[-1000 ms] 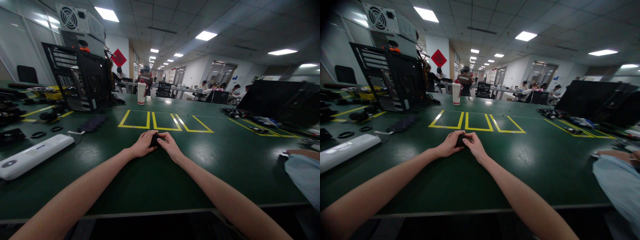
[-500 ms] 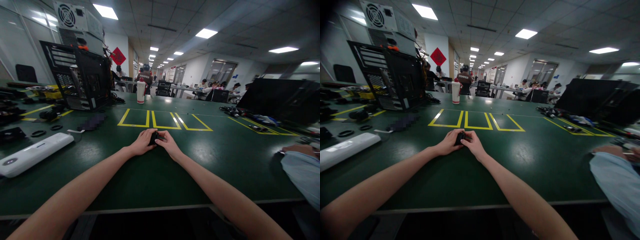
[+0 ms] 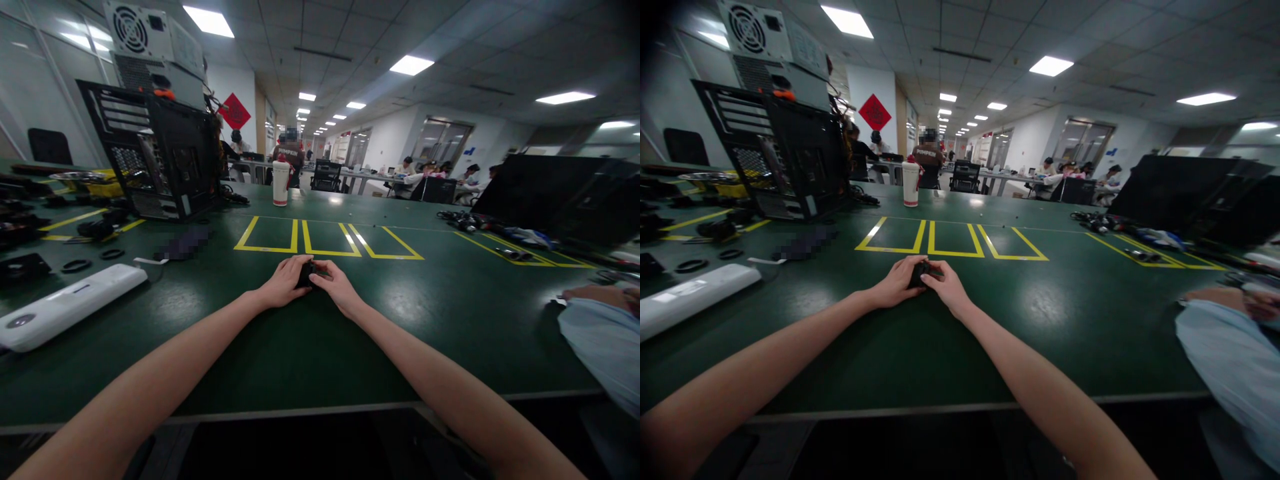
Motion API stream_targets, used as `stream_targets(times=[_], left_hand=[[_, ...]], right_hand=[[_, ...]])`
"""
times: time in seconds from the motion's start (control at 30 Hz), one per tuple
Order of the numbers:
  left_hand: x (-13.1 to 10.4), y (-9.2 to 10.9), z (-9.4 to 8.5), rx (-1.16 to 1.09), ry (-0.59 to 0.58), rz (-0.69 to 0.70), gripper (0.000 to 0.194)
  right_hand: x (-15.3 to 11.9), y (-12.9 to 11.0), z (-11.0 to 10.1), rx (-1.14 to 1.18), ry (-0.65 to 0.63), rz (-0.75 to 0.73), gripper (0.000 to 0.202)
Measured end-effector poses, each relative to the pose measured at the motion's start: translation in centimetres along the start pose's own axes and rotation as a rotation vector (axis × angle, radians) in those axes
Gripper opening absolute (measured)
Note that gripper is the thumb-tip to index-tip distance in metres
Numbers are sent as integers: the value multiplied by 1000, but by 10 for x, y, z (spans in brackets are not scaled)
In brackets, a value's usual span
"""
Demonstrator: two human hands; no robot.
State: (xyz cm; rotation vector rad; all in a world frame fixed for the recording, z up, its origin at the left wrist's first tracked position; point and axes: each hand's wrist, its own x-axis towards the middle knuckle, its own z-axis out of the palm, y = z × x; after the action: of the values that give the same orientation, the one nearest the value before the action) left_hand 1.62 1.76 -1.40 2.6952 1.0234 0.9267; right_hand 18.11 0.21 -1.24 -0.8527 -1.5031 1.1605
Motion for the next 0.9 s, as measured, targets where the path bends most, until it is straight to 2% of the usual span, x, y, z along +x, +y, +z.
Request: stream_targets(times=[0.23,0.43,0.6,0.8,0.9], left_hand=[[0,-2,1,10,5,8,66],[0,-2,2,9,5,9,66],[0,-2,1,7,5,16,65],[0,-3,2,7,5,13,64],[0,-3,2,11,5,14,64]], right_hand=[[-2,-4,3,-21,28,-55,21],[0,1,0,-43,42,-4,29],[-1,-1,2,53,4,12,32],[-2,-3,3,15,41,-38,20],[-2,-2,2,-22,50,-56,22]])
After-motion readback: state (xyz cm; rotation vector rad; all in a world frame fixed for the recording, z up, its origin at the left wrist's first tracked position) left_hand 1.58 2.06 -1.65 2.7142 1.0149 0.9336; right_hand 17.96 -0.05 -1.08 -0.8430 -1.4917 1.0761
